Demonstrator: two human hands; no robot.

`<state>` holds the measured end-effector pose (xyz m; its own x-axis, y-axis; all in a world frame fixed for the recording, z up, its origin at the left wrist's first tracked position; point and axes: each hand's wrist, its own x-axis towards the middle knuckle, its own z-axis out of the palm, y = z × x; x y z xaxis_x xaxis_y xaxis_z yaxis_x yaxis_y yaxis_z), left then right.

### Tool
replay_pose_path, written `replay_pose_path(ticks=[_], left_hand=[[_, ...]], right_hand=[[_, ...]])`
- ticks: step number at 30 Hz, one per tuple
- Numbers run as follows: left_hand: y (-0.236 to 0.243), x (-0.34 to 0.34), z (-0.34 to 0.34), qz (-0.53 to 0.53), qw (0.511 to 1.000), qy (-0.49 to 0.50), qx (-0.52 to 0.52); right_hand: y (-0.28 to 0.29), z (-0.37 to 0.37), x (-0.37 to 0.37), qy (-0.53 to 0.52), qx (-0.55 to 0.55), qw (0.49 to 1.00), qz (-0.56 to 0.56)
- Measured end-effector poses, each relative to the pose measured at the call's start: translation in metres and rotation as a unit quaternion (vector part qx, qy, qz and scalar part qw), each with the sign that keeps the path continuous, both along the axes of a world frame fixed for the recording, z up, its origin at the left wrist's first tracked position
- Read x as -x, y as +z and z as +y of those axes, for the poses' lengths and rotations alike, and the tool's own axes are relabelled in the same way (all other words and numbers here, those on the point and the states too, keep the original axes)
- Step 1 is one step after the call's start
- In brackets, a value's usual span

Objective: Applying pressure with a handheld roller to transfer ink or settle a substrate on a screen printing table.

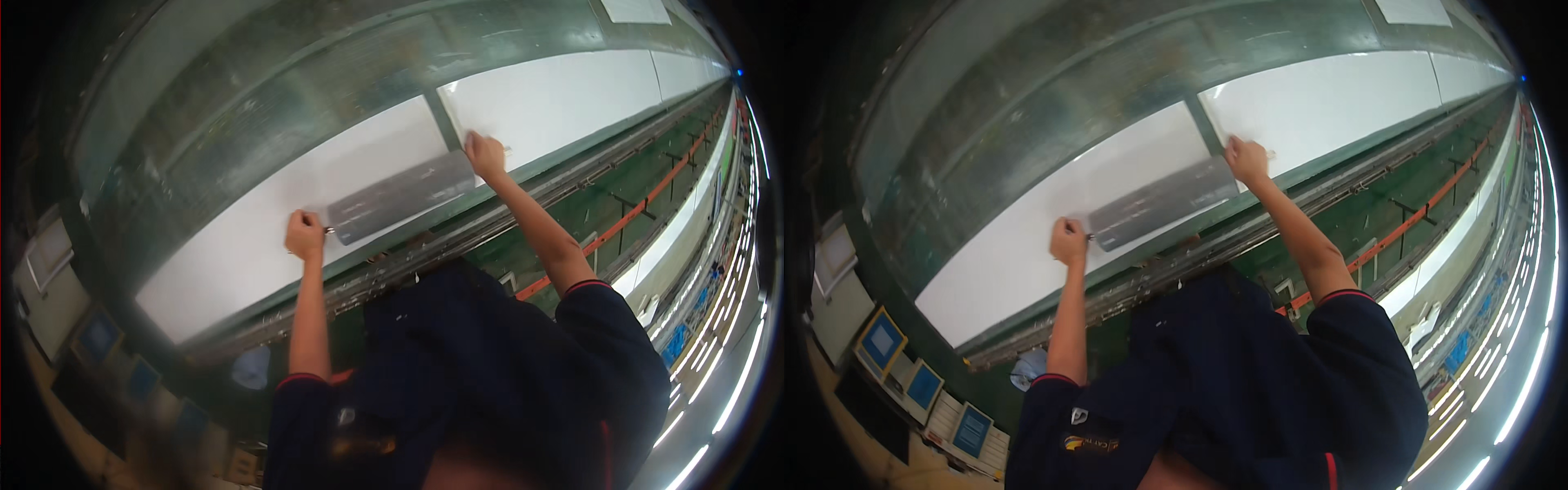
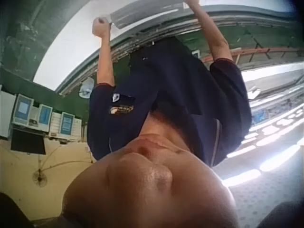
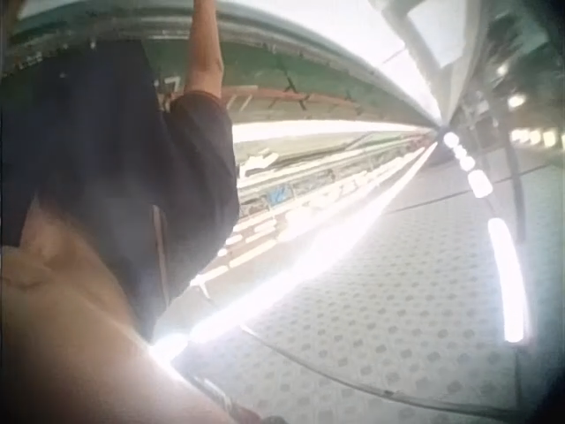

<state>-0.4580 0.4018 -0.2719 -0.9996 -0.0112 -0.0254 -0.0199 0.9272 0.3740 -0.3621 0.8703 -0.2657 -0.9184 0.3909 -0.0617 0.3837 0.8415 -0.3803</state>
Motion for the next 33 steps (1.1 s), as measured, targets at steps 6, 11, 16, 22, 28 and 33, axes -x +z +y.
replay_pose_path(ticks=[6,11,16,22,28,33], left_hand=[[0.007,0.155,0.032,0.097,0.992,0.039,-0.077],[0.007,0.232,0.047,-0.043,0.999,-0.002,-0.030],[0.005,0.140,0.054,0.028,0.999,0.010,-0.043],[-0.003,-0.039,0.008,0.026,0.993,-0.037,0.109],[0.008,-0.153,-0.025,-0.107,0.975,-0.118,0.154],[0.024,-0.194,0.023,-0.132,0.986,-0.035,0.097]], right_hand=[[-0.006,0.031,0.175,-0.037,0.056,0.996,0.063],[0.001,0.048,0.245,-0.024,-0.002,0.993,0.113],[-0.004,0.038,0.167,-0.047,0.026,0.995,0.079],[0.001,0.011,0.000,-0.036,0.036,0.998,0.034],[0.007,-0.001,-0.139,0.068,-0.022,0.997,0.006],[0.019,0.045,-0.153,0.170,-0.021,0.981,-0.089]])
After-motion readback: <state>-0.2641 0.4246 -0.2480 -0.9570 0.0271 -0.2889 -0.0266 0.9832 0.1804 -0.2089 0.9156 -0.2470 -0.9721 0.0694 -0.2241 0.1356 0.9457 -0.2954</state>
